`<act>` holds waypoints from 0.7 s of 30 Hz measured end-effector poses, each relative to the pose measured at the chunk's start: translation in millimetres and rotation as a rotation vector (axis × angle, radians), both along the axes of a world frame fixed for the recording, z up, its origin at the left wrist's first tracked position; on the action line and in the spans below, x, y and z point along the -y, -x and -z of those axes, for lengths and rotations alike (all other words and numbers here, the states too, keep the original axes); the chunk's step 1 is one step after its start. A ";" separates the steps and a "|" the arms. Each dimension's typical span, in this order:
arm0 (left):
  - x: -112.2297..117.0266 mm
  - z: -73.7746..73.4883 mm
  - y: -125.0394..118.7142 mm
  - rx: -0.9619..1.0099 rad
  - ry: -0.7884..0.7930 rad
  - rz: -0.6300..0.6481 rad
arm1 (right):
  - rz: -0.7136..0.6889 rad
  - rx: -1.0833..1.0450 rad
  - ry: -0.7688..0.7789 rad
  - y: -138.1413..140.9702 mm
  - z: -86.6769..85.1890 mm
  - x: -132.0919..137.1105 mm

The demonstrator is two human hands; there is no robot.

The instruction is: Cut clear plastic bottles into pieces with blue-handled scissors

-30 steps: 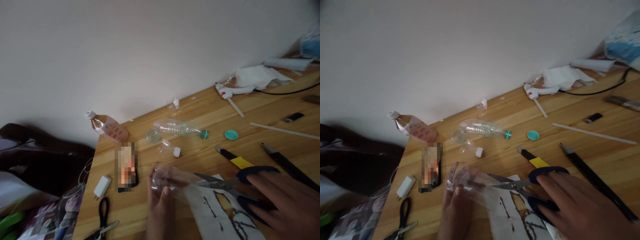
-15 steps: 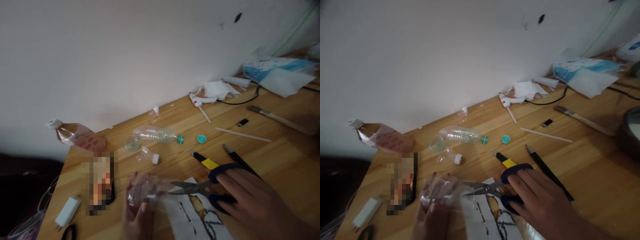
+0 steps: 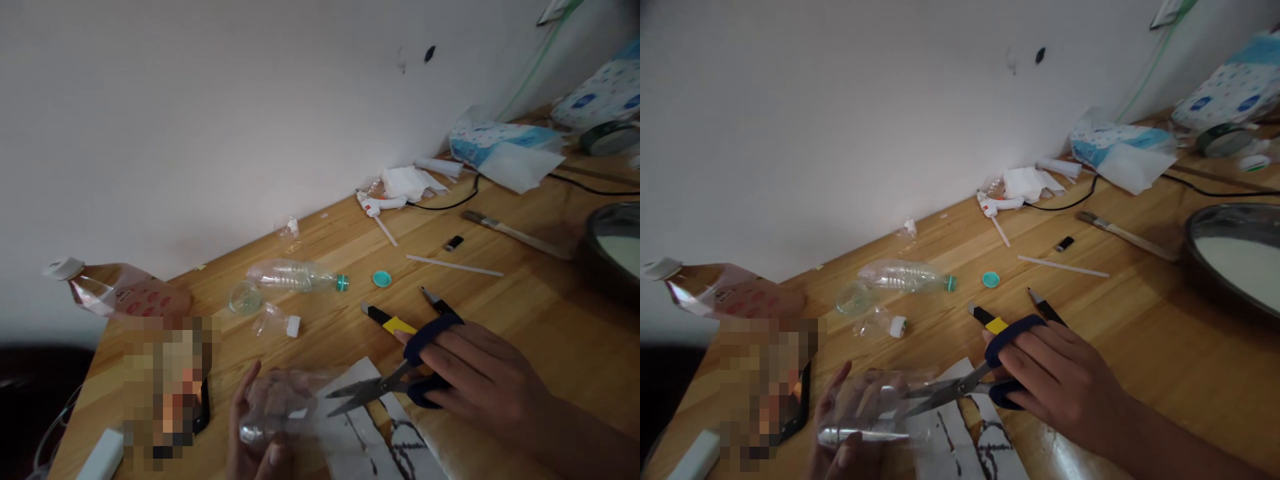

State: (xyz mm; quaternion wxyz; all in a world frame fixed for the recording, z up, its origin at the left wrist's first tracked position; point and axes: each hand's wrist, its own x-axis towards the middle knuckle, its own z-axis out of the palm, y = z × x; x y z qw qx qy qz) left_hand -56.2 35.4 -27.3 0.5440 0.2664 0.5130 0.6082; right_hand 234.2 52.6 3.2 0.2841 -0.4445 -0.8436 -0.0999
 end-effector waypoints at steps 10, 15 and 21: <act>3.6 -6.2 -5.9 0.080 -0.030 -0.011 | -0.018 -0.051 0.052 1.4 5.4 1.4; 2.7 -5.3 -6.1 0.048 -0.029 -0.016 | -0.027 -0.030 0.049 -1.1 7.3 1.0; 3.5 -2.8 -2.3 -0.028 -0.005 0.028 | -0.038 -0.043 0.035 -2.0 7.5 2.3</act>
